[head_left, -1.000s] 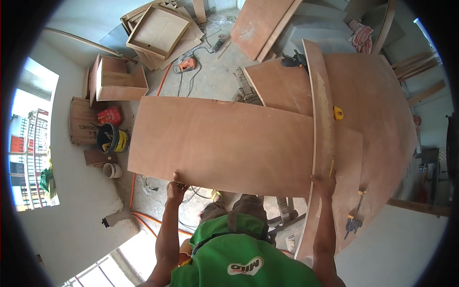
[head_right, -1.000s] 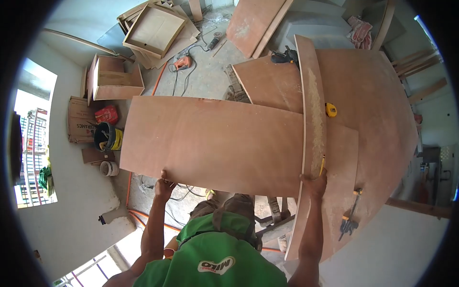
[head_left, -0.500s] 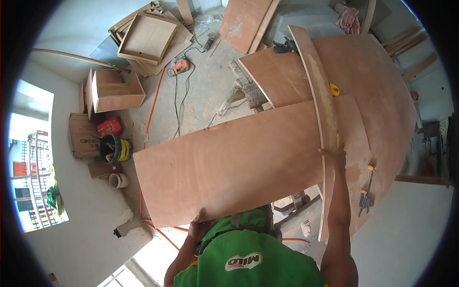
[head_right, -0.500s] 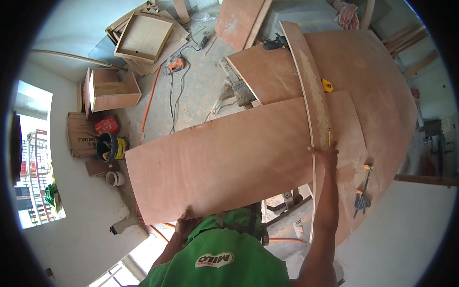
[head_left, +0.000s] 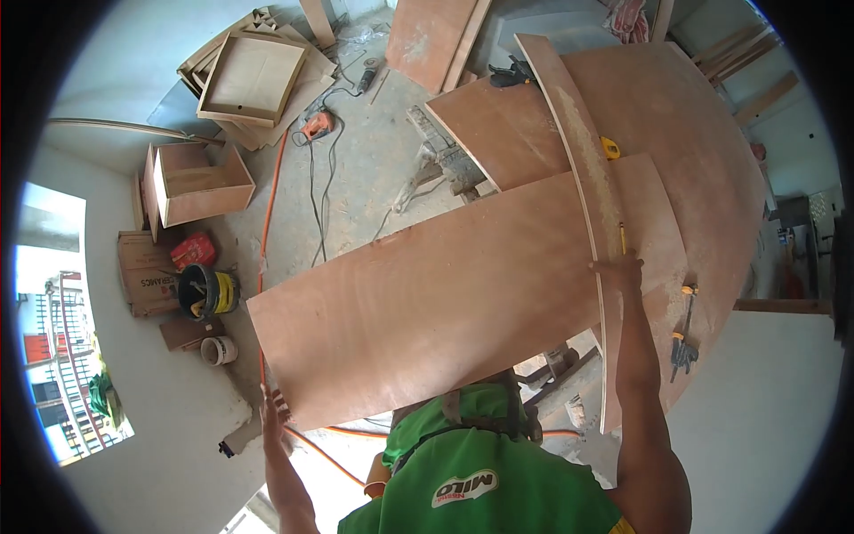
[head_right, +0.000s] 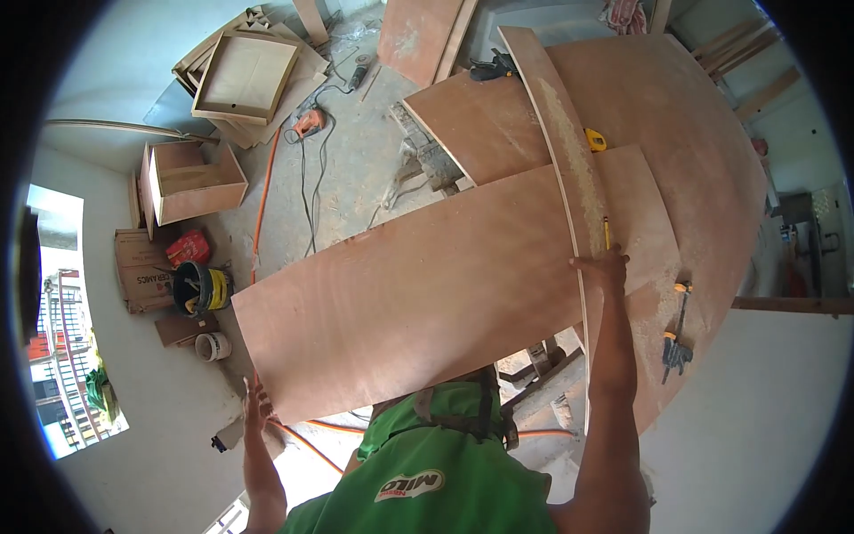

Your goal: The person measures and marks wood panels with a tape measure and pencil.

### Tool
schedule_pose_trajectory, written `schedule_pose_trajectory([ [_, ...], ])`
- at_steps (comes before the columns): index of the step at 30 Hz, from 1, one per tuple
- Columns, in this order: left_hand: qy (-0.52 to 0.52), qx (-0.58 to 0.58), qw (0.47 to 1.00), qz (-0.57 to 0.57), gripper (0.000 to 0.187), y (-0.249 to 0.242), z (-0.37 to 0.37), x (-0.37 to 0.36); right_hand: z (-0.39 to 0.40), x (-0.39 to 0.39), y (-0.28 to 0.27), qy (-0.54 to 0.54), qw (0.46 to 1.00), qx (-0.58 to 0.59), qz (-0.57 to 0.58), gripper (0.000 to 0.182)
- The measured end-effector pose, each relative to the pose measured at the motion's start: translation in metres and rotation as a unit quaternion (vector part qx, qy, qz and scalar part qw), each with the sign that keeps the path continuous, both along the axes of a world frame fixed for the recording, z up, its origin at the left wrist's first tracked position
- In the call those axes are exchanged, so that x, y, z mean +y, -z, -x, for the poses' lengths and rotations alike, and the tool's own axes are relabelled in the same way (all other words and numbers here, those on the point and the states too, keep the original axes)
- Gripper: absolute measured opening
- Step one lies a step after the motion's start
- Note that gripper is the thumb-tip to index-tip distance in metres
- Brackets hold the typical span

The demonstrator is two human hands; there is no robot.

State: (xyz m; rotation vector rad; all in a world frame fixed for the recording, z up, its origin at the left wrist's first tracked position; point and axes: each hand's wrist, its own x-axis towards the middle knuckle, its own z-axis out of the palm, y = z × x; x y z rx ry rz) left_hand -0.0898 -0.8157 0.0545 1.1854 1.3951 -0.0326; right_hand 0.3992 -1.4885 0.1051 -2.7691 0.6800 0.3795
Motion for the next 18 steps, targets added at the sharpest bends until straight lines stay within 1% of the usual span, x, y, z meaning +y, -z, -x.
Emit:
schedule_pose_trajectory([
  [1,0.091,0.001,0.995,0.044,0.082,-0.005,-0.014,0.006,0.001,0.002,-0.001,0.001,1.0,0.004,0.0,0.115],
  [2,0.091,0.003,0.995,0.044,0.082,0.005,-0.026,0.012,0.003,0.003,-0.001,0.001,1.0,0.005,0.0,0.115],
  [3,0.142,0.05,0.987,-0.049,0.085,0.024,-0.039,0.018,0.004,0.002,-0.002,-0.01,1.0,-0.011,-0.012,0.115],
  [4,0.19,0.096,0.967,-0.14,0.087,0.042,-0.044,0.02,0.005,0.001,-0.003,-0.022,0.999,-0.027,-0.023,0.114],
  [5,0.188,0.095,0.968,-0.139,0.087,0.053,-0.044,0.015,0.003,0.002,-0.004,-0.024,0.999,-0.028,-0.022,0.114],
  [6,0.153,0.138,0.956,-0.209,0.082,0.063,-0.043,0.007,0.002,0.004,-0.005,-0.019,1.0,-0.022,-0.008,0.114],
  [8,0.119,0.185,0.935,-0.277,0.078,0.088,-0.03,0.005,0.005,0.002,0.0,-0.013,1.0,-0.011,0.005,0.113],
  [9,0.112,0.211,0.916,-0.322,0.077,0.093,-0.026,0.004,0.005,0.0,0.002,-0.021,0.999,-0.027,0.002,0.112],
  [11,0.099,0.239,0.894,-0.366,0.076,0.098,-0.012,0.0,0.004,-0.002,0.007,-0.035,0.998,-0.044,-0.003,0.112],
  [12,0.101,0.187,0.916,-0.339,0.075,0.068,-0.023,-0.023,0.005,0.004,-0.001,-0.025,0.999,-0.03,-0.01,0.114],
  [14,0.101,0.133,0.935,-0.312,0.079,0.048,-0.031,-0.04,0.001,0.009,-0.01,-0.016,1.0,-0.017,-0.016,0.116],
  [16,0.104,0.178,0.916,-0.345,0.08,0.059,-0.013,-0.049,-0.001,0.011,-0.012,-0.038,0.999,-0.005,0.003,0.115],
  [18,0.096,0.118,0.91,-0.385,0.079,0.065,-0.007,-0.056,-0.003,0.01,-0.012,-0.041,0.999,-0.004,0.003,0.115],
])
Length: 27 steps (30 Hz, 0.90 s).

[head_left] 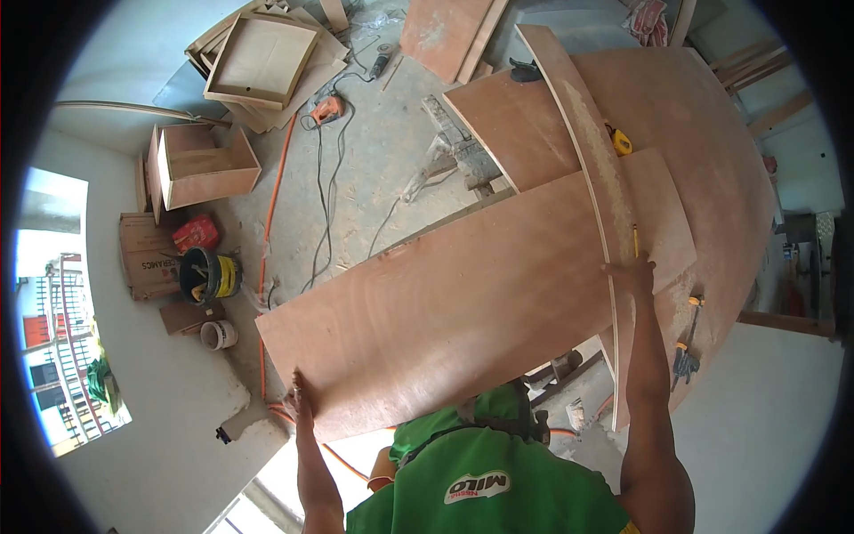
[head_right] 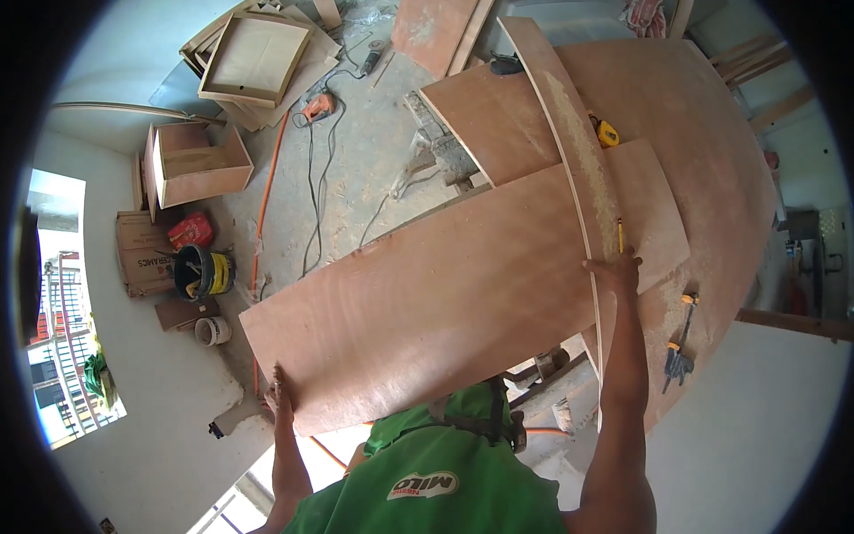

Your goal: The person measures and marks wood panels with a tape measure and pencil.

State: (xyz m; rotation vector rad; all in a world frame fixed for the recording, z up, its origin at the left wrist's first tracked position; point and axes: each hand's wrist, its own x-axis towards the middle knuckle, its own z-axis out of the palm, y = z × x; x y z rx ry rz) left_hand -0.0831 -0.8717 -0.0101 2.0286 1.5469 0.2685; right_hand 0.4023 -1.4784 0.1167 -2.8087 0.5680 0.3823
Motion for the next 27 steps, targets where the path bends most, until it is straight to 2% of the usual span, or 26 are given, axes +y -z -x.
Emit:
schedule_pose_trajectory([
  [3,-0.03,0.041,0.998,0.039,0.077,-0.015,0.004,-0.01,-0.001,-0.005,0.005,-0.014,1.0,-0.009,-0.004,0.113],
  [5,0.004,0.01,0.996,0.09,0.079,-0.025,0.002,-0.013,-0.002,-0.004,0.007,-0.023,1.0,-0.02,-0.005,0.111],
  [8,-0.007,0.075,0.994,0.082,0.082,0.004,0.016,0.002,-0.002,0.0,0.003,-0.001,1.0,-0.012,0.016,0.109],
  [11,-0.023,0.09,0.989,0.119,0.082,-0.004,0.011,0.003,0.0,0.003,0.0,-0.001,1.0,-0.023,0.014,0.108],
  [15,-0.04,0.078,0.991,0.104,0.082,-0.014,-0.002,-0.007,0.0,0.004,-0.002,-0.002,1.0,-0.022,-0.006,0.109],
  [17,-0.019,0.008,0.996,0.088,0.084,-0.005,0.004,-0.006,0.0,0.0,0.002,-0.002,1.0,-0.02,-0.003,0.109],
  [21,-0.03,0.031,0.992,0.12,0.084,-0.002,0.004,-0.002,0.0,0.002,-0.004,-0.002,1.0,-0.018,0.0,0.112],
  [23,-0.039,0.11,0.983,0.139,0.075,0.005,0.01,0.006,0.002,0.005,-0.004,0.003,1.0,-0.002,0.007,0.115],
  [27,-0.009,0.068,0.992,0.108,0.067,0.022,0.025,0.011,0.0,0.004,-0.004,0.007,1.0,0.006,0.006,0.115],
])
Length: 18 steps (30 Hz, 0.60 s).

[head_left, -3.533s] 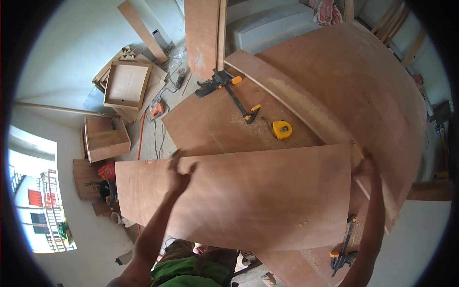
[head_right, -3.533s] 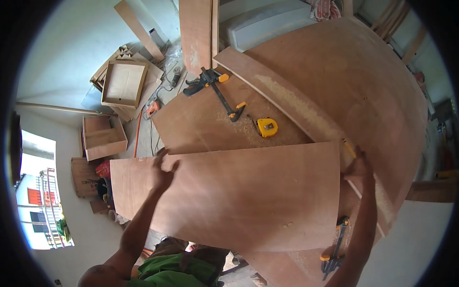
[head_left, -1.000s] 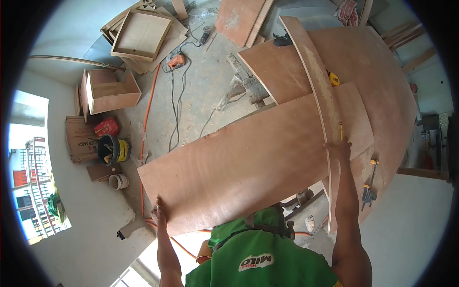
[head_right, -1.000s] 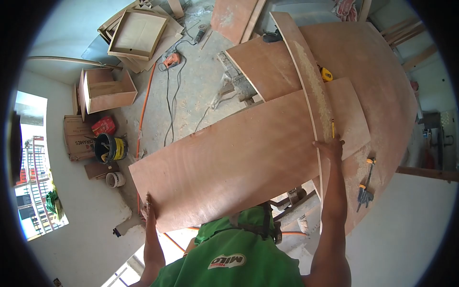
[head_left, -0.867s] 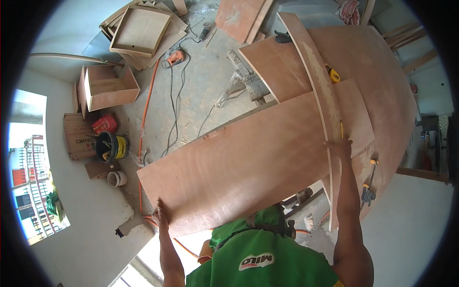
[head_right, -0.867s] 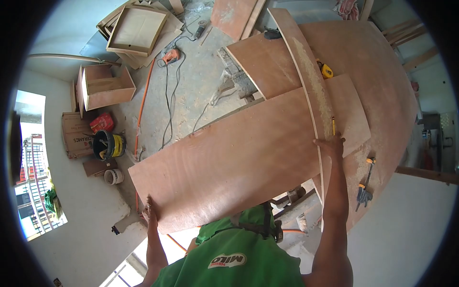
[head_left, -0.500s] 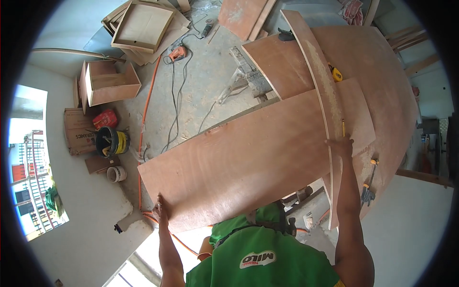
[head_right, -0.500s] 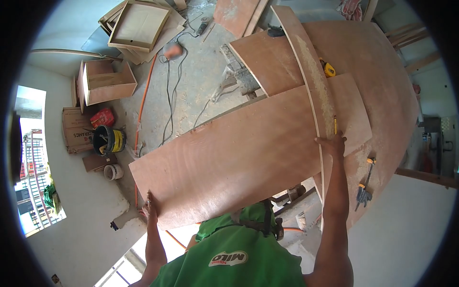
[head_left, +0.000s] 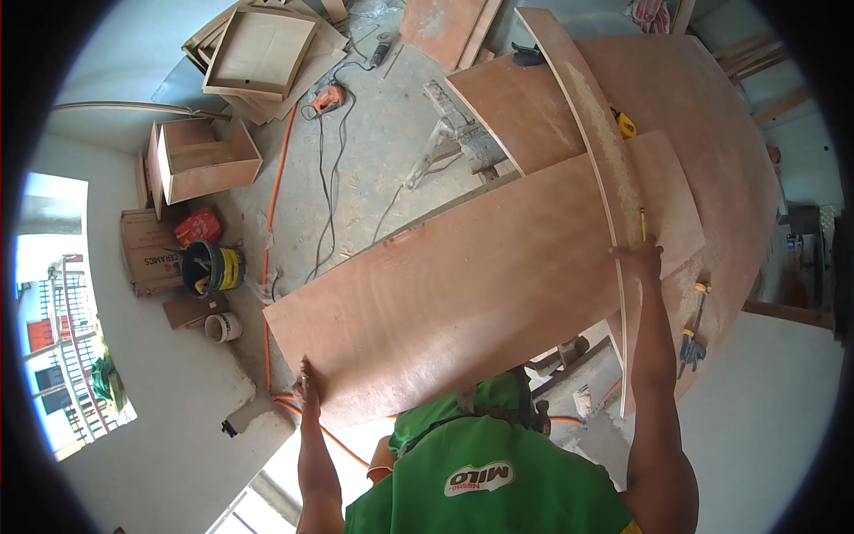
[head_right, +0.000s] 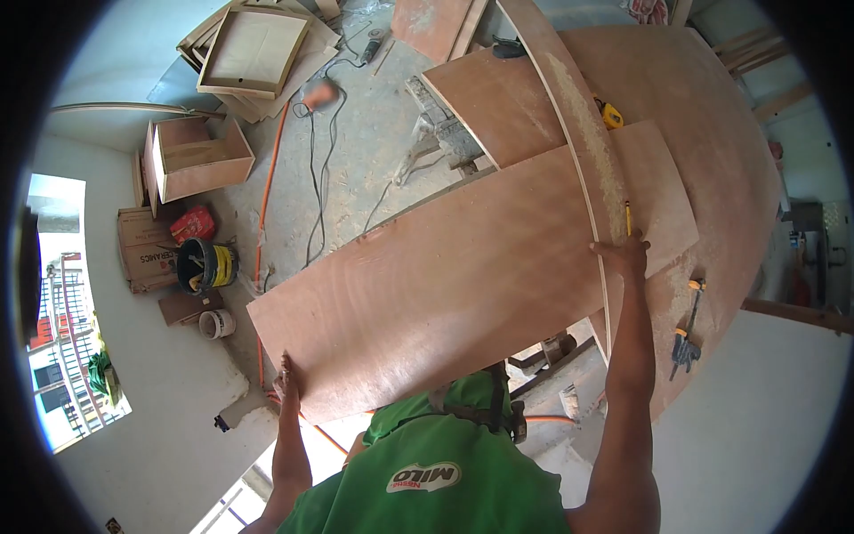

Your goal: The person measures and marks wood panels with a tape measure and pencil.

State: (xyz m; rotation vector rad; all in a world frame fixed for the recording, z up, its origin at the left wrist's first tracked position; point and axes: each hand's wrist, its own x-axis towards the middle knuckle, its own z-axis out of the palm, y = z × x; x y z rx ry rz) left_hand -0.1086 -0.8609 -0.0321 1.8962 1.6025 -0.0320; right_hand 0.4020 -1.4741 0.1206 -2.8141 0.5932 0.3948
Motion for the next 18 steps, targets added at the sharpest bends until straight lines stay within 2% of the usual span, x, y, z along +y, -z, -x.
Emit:
schedule_pose_trajectory([
  [3,0.003,-0.085,0.996,-0.01,0.078,-0.01,-0.017,-0.007,-0.004,-0.006,0.007,0.0,1.0,-0.001,0.004,0.116],
  [8,-0.003,-0.046,0.999,-0.008,0.08,-0.02,-0.03,-0.004,-0.001,-0.003,0.008,0.019,1.0,0.004,0.003,0.116],
  [12,0.06,-0.127,0.99,-0.009,0.075,0.012,-0.033,0.025,0.004,-0.004,0.006,0.022,1.0,0.004,0.001,0.114],
  [18,0.085,-0.078,0.993,0.036,0.077,-0.003,-0.054,0.033,0.006,0.001,0.006,0.04,0.999,0.022,0.019,0.113],
])
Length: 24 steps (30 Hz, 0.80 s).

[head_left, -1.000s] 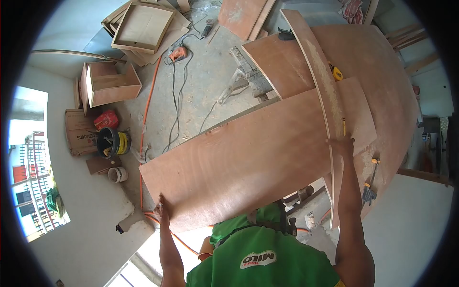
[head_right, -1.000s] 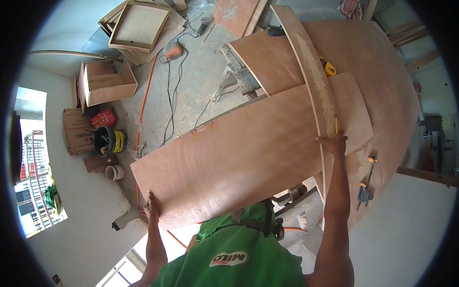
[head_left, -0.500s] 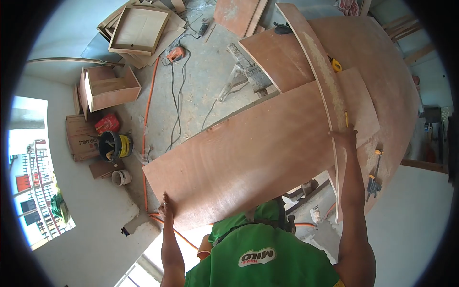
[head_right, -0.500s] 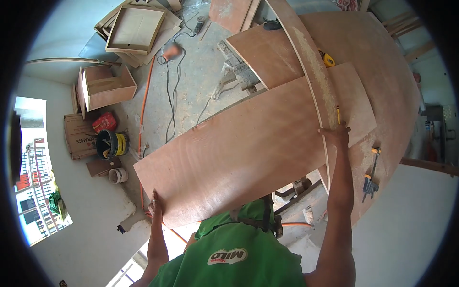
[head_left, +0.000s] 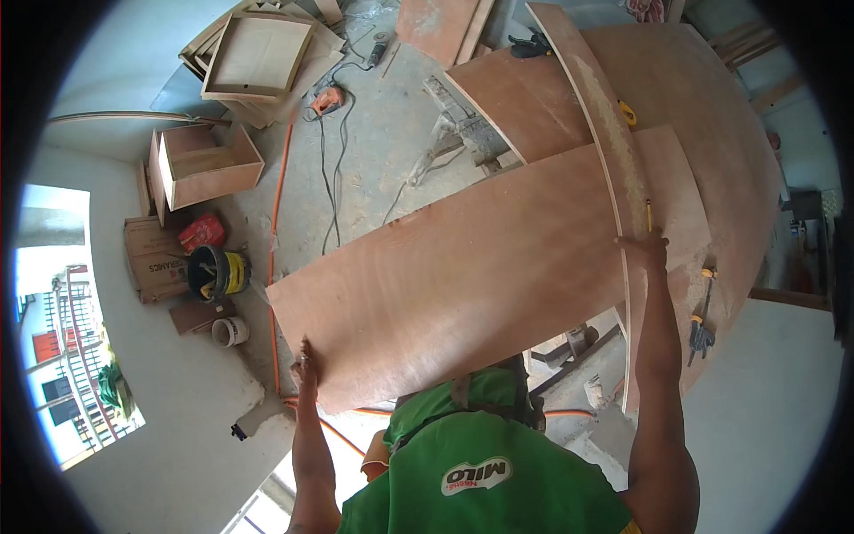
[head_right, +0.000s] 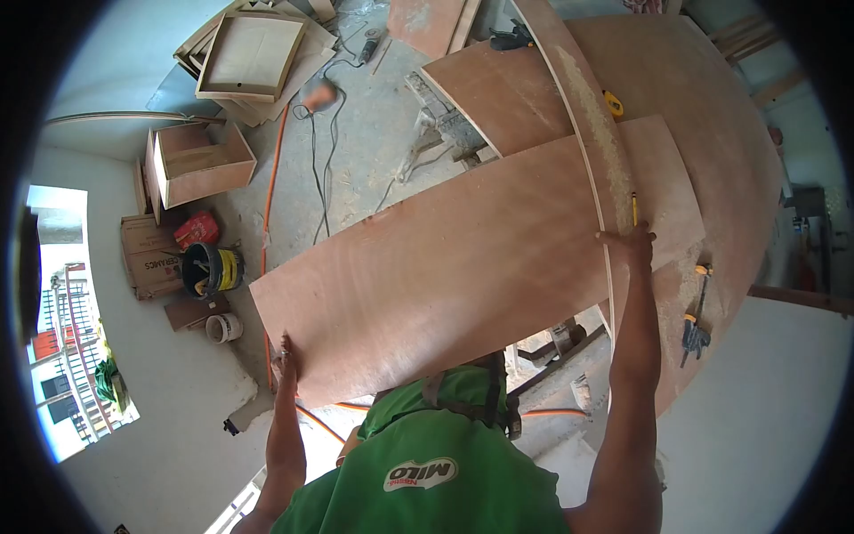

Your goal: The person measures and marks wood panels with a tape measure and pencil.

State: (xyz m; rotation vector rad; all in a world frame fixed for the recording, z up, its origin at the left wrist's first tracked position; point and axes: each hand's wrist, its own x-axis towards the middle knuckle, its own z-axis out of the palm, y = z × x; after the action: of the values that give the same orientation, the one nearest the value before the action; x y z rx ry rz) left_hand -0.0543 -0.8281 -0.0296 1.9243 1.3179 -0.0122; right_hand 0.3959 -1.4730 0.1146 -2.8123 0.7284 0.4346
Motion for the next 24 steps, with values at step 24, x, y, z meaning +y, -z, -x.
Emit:
schedule_pose_trajectory([
  [24,-0.12,-0.024,0.989,0.082,0.07,-0.04,0.024,-0.004,0.027,0.007,-0.026,-0.073,0.972,-0.032,-0.221,0.074],
])
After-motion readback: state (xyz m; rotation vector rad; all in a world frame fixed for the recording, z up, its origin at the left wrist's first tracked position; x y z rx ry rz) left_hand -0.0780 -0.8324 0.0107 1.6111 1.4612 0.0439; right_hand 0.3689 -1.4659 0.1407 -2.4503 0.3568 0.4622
